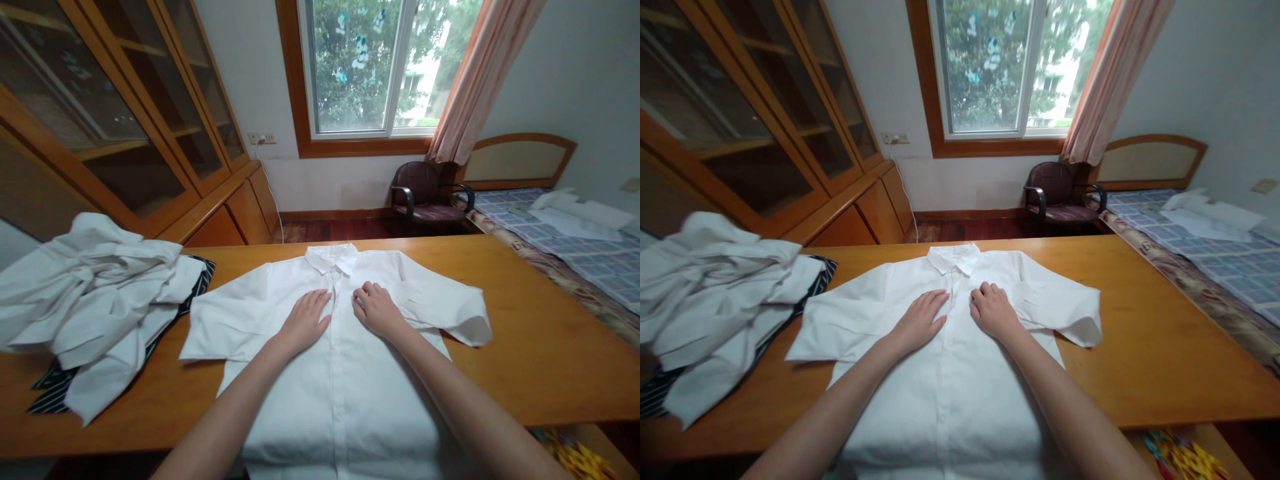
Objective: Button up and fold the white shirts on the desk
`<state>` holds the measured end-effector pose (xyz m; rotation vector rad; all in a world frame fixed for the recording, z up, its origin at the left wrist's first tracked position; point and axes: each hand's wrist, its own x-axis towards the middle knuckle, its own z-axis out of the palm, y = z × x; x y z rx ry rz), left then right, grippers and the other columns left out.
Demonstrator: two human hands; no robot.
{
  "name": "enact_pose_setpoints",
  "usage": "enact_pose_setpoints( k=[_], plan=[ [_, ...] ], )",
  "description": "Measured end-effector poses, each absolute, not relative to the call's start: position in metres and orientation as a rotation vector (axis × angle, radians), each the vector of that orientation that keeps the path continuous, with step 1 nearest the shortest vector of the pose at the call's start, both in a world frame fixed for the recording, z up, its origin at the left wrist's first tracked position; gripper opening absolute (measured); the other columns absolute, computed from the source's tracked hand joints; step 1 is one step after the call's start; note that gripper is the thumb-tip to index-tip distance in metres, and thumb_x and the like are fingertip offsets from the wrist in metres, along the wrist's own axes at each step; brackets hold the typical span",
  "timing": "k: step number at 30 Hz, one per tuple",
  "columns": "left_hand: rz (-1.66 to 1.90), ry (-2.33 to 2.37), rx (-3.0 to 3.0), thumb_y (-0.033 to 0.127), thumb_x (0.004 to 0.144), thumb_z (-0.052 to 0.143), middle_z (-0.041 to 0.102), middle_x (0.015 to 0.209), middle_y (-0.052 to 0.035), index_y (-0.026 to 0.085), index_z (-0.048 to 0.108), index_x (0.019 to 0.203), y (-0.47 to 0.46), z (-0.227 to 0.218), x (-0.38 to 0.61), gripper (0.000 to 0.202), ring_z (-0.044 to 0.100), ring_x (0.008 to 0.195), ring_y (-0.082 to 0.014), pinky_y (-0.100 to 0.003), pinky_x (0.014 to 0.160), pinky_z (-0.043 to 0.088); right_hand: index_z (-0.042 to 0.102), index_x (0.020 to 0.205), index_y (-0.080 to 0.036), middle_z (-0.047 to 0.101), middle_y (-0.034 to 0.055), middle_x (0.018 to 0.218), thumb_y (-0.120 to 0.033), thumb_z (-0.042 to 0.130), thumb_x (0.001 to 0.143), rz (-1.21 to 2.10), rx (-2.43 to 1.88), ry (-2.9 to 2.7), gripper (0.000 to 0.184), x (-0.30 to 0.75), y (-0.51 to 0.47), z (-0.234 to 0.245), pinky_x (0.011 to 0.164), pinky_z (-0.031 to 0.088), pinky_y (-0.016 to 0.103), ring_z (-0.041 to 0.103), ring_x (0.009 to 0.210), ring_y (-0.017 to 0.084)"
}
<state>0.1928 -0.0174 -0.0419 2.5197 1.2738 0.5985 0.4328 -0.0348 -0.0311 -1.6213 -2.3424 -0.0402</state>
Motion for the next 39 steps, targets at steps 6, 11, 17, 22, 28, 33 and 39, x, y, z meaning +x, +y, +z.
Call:
enact_pose_setpoints(
  k=[6,11,17,22,28,33,39],
  plan=[
    [0.447,1.288,2.616,0.040,0.099,0.049,0.040,0.157,-0.0088,0.024,0.046,0.146,-0.030,-0.052,0.178,0.049,0.031,0.148,-0.0275,-0.050,0.124,0.020,0.062,0.107,-0.019,0.058,0.0114,0.105,-0.031,0.047,0.100,-0.035,-1.611,-2.353,0.020,0.430,-0.017,-0.033,0.085,0.037,0.035,0.051,0.099,0.026],
    [0.422,1.256,2.610,0.039,0.099,0.049,0.040,0.157,-0.0055,0.029,0.045,0.147,-0.006,-0.045,0.177,0.049,0.028,0.150,-0.0255,-0.051,0.124,0.017,0.064,0.105,-0.017,0.060,0.0143,0.106,-0.026,0.046,0.100,-0.037,-1.676,-2.321,0.020,0.418,-0.008,-0.028,0.083,0.038,0.037,0.052,0.099,0.027],
    [0.482,1.147,2.571,0.038,0.097,0.053,0.045,0.154,-0.0053,0.030,0.053,0.142,0.022,-0.039,0.173,0.046,0.035,0.146,-0.0249,-0.050,0.124,0.019,0.068,0.093,-0.020,0.063,0.0070,0.095,-0.021,0.058,0.093,0.297,-1.468,-2.322,0.010,0.398,-0.032,-0.024,0.080,0.043,0.031,0.057,0.090,0.021],
    [0.567,1.137,2.554,0.036,0.092,0.059,0.051,0.147,-0.0075,0.026,0.060,0.133,0.029,-0.036,0.173,0.042,0.041,0.140,-0.0269,-0.050,0.121,0.026,0.069,0.097,-0.020,0.062,0.0035,0.094,-0.020,0.068,0.087,0.531,-1.266,-2.246,0.010,0.396,-0.047,-0.033,0.080,0.046,0.029,0.058,0.082,0.016],
    [0.657,1.355,2.467,0.024,0.087,0.060,0.067,0.096,-0.0082,0.021,0.074,0.091,-0.006,-0.021,0.181,0.014,0.057,0.100,-0.0269,-0.041,0.092,0.046,0.071,0.097,-0.020,0.061,0.0035,0.094,-0.021,0.070,0.086,0.498,-1.235,-2.226,0.011,0.399,-0.047,-0.038,0.081,0.046,0.030,0.058,0.083,0.016],
    [0.567,1.235,2.245,0.030,0.086,0.060,0.067,0.089,-0.0056,0.022,0.073,0.085,-0.032,-0.020,0.180,0.016,0.059,0.092,-0.0240,-0.037,0.085,0.046,0.073,0.095,-0.021,0.062,0.0030,0.091,-0.021,0.070,0.087,0.508,-1.204,-2.218,0.009,0.404,-0.043,-0.037,0.082,0.046,0.030,0.058,0.084,0.016],
    [0.646,1.323,2.114,0.024,0.076,0.065,0.067,0.083,-0.0048,0.020,0.072,0.080,-0.033,-0.033,0.183,0.009,0.059,0.087,-0.0239,-0.037,0.081,0.047,0.075,0.092,-0.022,0.063,0.0028,0.090,-0.019,0.071,0.086,0.536,-1.175,-2.239,0.008,0.408,-0.032,-0.035,0.083,0.047,0.029,0.060,0.085,0.016]
  ],
)
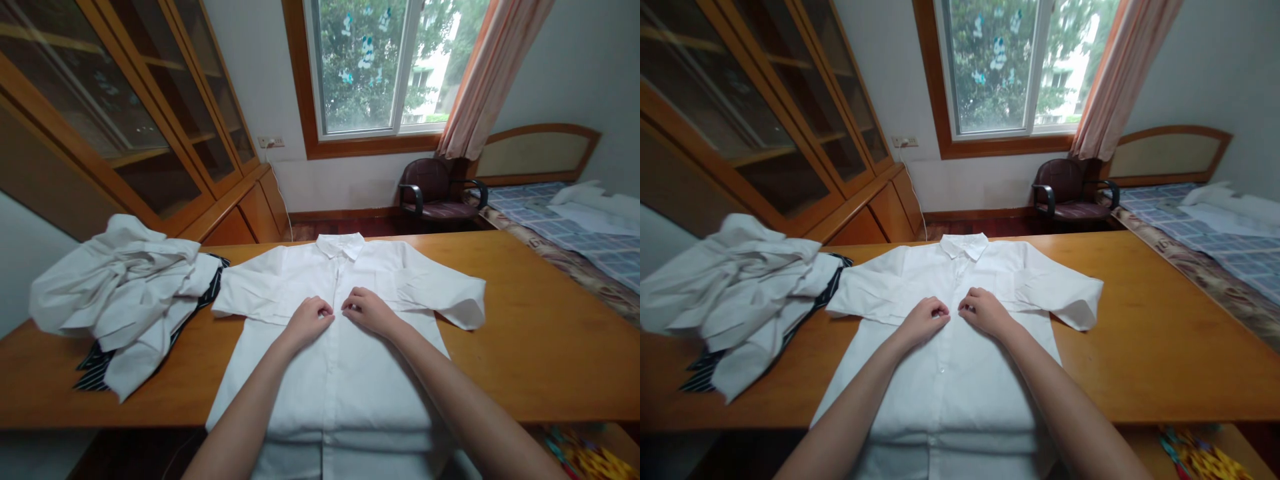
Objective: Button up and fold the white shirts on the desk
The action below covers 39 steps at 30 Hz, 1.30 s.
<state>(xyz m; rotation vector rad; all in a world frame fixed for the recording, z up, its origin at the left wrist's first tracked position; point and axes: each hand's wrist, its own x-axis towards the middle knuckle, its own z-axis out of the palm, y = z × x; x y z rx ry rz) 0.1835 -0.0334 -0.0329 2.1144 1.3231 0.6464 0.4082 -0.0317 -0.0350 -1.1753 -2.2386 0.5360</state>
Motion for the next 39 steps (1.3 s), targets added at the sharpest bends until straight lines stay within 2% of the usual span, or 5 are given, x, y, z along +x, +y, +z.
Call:
enact_pose_setpoints(
  k=[8,13,21,39],
  plan=[
    [0.682,1.312,2.041,0.024,0.075,0.067,0.067,0.081,-0.0039,0.020,0.071,0.076,-0.033,-0.034,0.182,0.005,0.060,0.087,-0.0234,-0.035,0.080,0.046,0.077,0.092,-0.023,0.068,0.0034,0.089,-0.015,0.065,0.089,0.479,-1.376,-2.236,0.015,0.389,-0.047,-0.026,0.081,0.046,0.029,0.061,0.087,0.018],
    [0.685,1.337,1.996,0.021,0.076,0.068,0.067,0.080,-0.0038,0.019,0.070,0.073,-0.034,-0.033,0.184,0.004,0.059,0.087,-0.0226,-0.034,0.080,0.045,0.077,0.089,-0.022,0.068,0.0038,0.088,-0.017,0.066,0.089,0.587,-1.426,-2.106,0.012,0.379,-0.057,-0.035,0.082,0.047,0.030,0.062,0.089,0.018],
    [0.701,1.325,2.018,0.020,0.078,0.067,0.067,0.081,-0.0031,0.019,0.071,0.073,-0.034,-0.036,0.185,0.006,0.059,0.089,-0.0220,-0.034,0.082,0.044,0.077,0.087,-0.022,0.067,0.0038,0.088,-0.020,0.073,0.086,0.527,-1.442,-2.081,0.005,0.376,-0.058,-0.044,0.083,0.045,0.030,0.060,0.090,0.019],
    [0.697,1.319,2.073,0.019,0.081,0.065,0.067,0.084,-0.0030,0.020,0.068,0.075,-0.036,-0.035,0.185,0.007,0.057,0.091,-0.0224,-0.034,0.084,0.043,0.073,0.086,-0.021,0.066,0.0037,0.088,-0.023,0.069,0.089,0.520,-1.438,-2.129,0.006,0.375,-0.060,-0.039,0.080,0.041,0.030,0.058,0.086,0.018]
  ],
)
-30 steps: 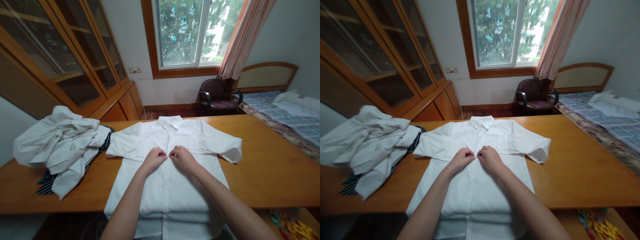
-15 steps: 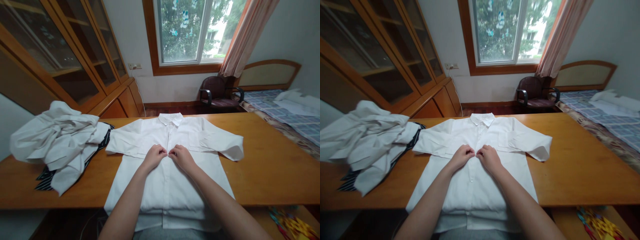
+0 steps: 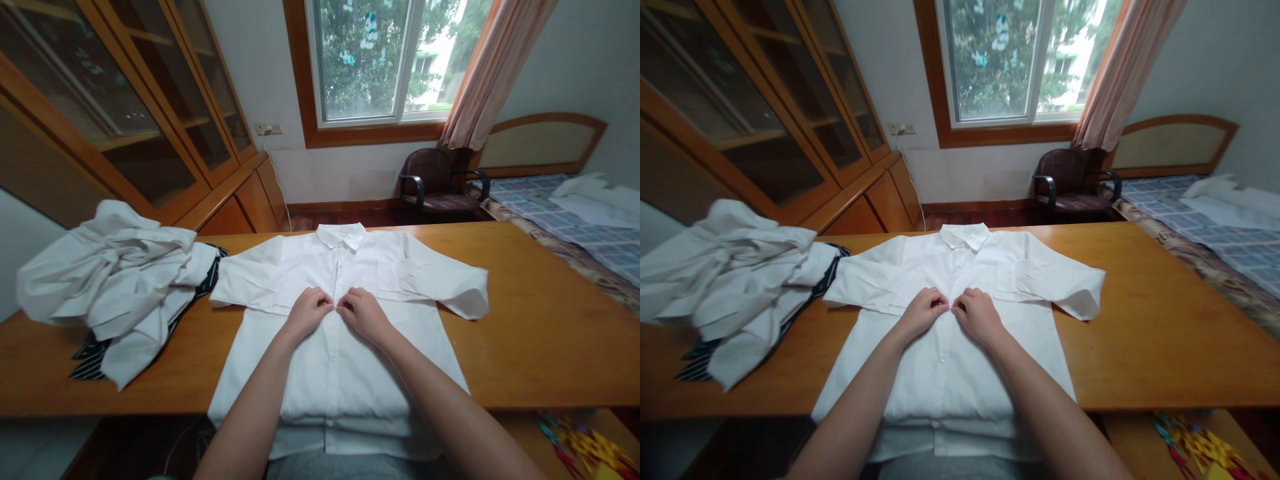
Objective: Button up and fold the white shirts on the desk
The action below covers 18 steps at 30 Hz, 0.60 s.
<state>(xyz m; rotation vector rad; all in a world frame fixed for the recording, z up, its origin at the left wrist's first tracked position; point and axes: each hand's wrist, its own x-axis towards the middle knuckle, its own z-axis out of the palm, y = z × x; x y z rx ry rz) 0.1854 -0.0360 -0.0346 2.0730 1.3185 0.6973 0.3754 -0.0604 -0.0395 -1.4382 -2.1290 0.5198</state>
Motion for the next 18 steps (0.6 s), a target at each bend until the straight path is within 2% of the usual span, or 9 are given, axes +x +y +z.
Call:
enact_pose_setpoints(
  k=[9,18],
  plan=[
    [0.688,1.289,2.044,0.020,0.081,0.064,0.068,0.084,-0.0029,0.020,0.069,0.075,-0.0355,-0.0323,0.1833,0.007,0.058,0.091,-0.0220,-0.034,0.085,0.043,0.072,0.088,-0.021,0.065,0.0033,0.090,-0.024,0.068,0.091,0.481,-1.414,-2.143,0.006,0.3757,-0.0596,-0.0443,0.080,0.039,0.030,0.058,0.088,0.018],
    [0.674,1.298,2.085,0.025,0.082,0.067,0.069,0.084,-0.0026,0.021,0.072,0.077,-0.0351,-0.0358,0.1821,0.008,0.059,0.089,-0.0215,-0.033,0.082,0.043,0.071,0.088,-0.021,0.066,0.0035,0.091,-0.031,0.069,0.092,0.454,-1.456,-2.187,0.011,0.3738,-0.0609,-0.0410,0.078,0.036,0.031,0.058,0.089,0.019]
  ],
)
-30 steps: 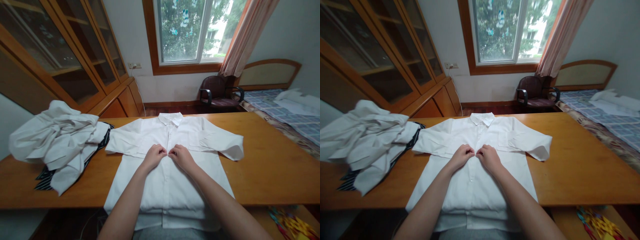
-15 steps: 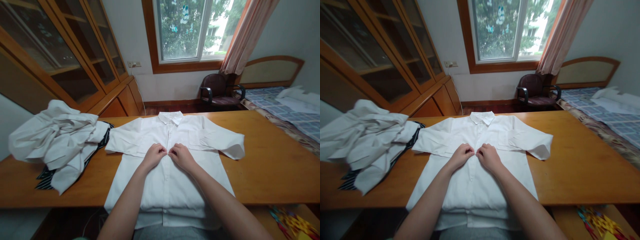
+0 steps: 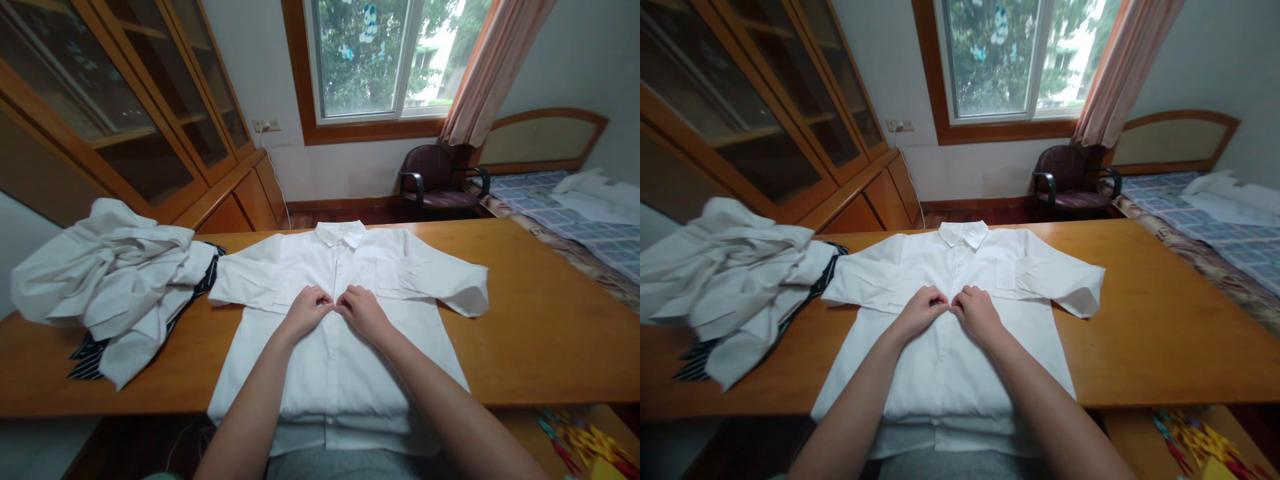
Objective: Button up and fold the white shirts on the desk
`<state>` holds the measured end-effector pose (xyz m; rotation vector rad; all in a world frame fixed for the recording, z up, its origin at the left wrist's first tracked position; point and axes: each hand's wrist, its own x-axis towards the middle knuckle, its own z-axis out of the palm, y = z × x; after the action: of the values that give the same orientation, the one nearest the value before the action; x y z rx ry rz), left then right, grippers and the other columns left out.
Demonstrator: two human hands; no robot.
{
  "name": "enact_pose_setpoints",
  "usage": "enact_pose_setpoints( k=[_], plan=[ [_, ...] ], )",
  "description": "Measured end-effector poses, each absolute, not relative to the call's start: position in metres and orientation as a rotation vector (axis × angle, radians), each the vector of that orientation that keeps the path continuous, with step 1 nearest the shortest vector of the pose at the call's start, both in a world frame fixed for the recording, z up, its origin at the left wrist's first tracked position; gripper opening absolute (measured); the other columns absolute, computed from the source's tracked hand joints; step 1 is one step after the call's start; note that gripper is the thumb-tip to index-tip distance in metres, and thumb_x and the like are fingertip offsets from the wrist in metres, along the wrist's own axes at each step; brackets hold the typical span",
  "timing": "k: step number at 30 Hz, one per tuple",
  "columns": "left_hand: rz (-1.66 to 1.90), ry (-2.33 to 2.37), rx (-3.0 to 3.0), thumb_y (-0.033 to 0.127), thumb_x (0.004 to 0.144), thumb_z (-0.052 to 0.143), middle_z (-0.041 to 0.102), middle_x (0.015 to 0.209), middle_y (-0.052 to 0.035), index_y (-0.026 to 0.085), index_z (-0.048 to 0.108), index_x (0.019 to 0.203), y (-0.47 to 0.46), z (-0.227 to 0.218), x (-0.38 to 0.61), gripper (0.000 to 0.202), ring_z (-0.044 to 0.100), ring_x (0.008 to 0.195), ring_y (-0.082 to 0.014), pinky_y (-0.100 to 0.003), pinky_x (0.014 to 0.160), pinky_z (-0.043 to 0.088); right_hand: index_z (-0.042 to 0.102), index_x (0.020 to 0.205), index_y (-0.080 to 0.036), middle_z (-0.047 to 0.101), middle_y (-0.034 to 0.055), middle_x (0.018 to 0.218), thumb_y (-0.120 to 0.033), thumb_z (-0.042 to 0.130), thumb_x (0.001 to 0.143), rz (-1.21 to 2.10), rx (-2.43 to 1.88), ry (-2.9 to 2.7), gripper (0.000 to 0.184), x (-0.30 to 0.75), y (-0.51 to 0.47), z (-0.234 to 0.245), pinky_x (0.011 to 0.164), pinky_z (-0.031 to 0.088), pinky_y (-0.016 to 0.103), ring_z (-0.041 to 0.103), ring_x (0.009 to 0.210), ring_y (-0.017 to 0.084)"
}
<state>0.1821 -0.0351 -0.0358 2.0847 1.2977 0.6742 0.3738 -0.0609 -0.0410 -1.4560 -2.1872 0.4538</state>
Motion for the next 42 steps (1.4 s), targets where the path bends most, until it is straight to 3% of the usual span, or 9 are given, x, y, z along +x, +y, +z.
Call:
enact_pose_setpoints(
  k=[15,42],
  plan=[
    [0.694,1.256,2.049,0.023,0.083,0.060,0.067,0.085,-0.0031,0.020,0.066,0.075,-0.0352,-0.0314,0.1838,0.010,0.058,0.091,-0.0220,-0.036,0.086,0.042,0.071,0.083,-0.020,0.065,0.0033,0.089,-0.021,0.070,0.088,0.528,-1.466,-2.071,0.005,0.3727,-0.0608,-0.0384,0.080,0.040,0.030,0.057,0.087,0.018],
    [0.717,1.268,2.036,0.028,0.083,0.064,0.069,0.086,-0.0038,0.021,0.070,0.075,-0.0376,-0.0278,0.1846,0.012,0.059,0.092,-0.0225,-0.035,0.087,0.044,0.071,0.078,-0.020,0.064,0.0016,0.079,-0.022,0.069,0.085,0.564,-1.421,-2.003,0.008,0.3740,-0.0618,-0.0374,0.074,0.040,0.028,0.056,0.079,0.016]
  ],
)
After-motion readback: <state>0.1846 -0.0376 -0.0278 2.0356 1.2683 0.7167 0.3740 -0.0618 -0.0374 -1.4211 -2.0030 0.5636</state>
